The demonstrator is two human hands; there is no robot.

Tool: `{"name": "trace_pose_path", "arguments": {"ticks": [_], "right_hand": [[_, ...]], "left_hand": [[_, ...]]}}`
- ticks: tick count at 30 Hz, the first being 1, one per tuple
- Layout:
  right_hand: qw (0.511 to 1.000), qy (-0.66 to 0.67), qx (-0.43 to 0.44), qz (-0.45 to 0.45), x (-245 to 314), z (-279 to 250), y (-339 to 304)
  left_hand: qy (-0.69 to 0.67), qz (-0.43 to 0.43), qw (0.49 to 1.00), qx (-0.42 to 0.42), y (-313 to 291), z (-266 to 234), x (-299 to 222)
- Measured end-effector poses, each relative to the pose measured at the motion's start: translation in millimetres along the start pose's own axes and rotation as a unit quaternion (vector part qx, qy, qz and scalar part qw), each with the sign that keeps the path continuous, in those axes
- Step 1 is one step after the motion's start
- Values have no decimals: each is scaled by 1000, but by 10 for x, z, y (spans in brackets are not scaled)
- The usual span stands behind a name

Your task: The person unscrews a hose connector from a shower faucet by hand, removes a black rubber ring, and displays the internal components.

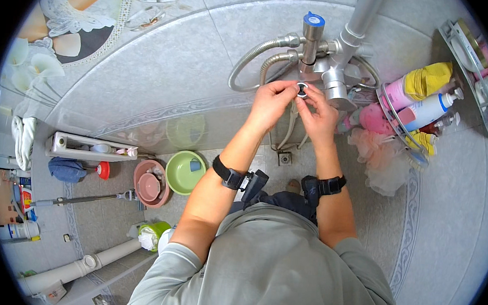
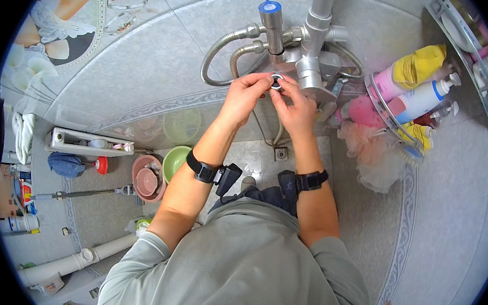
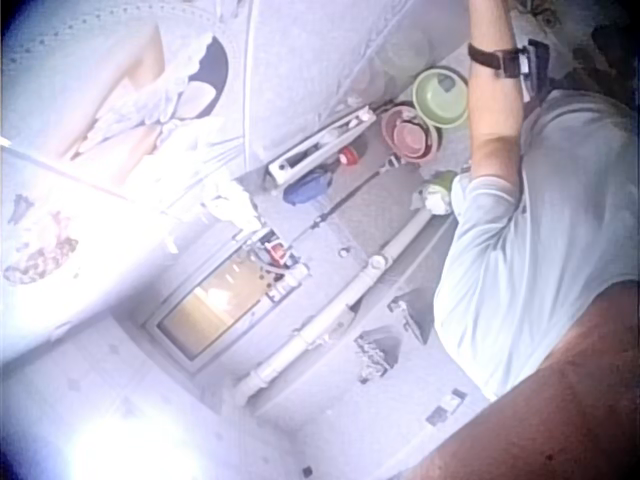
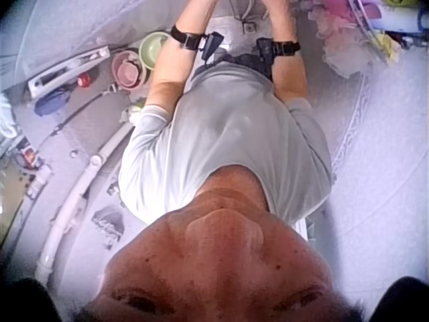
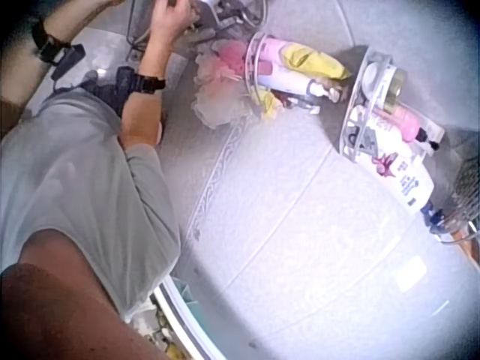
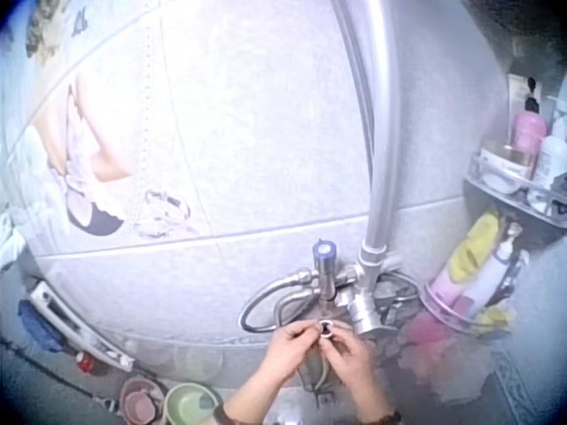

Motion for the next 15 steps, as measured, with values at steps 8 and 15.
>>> {"name": "trace_pose_path", "arguments": {"ticks": [8, 15], "right_hand": [[999, 5, 5, 39, -8, 15, 46], [997, 61, 8, 45, -83, 43, 57]], "left_hand": [[-3, -2, 1000, -31, 69, 0, 80], [-55, -23, 997, -50, 52, 17, 168]]}}
Point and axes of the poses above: each hand's wrist, its own y-axis towards the middle knuckle, its own z-axis out of the palm, x = y × z, the point moved 6 cm from there along y, towards the middle knuckle, and after that the axes turned 13 degrees about y, right-handed, at the moved point
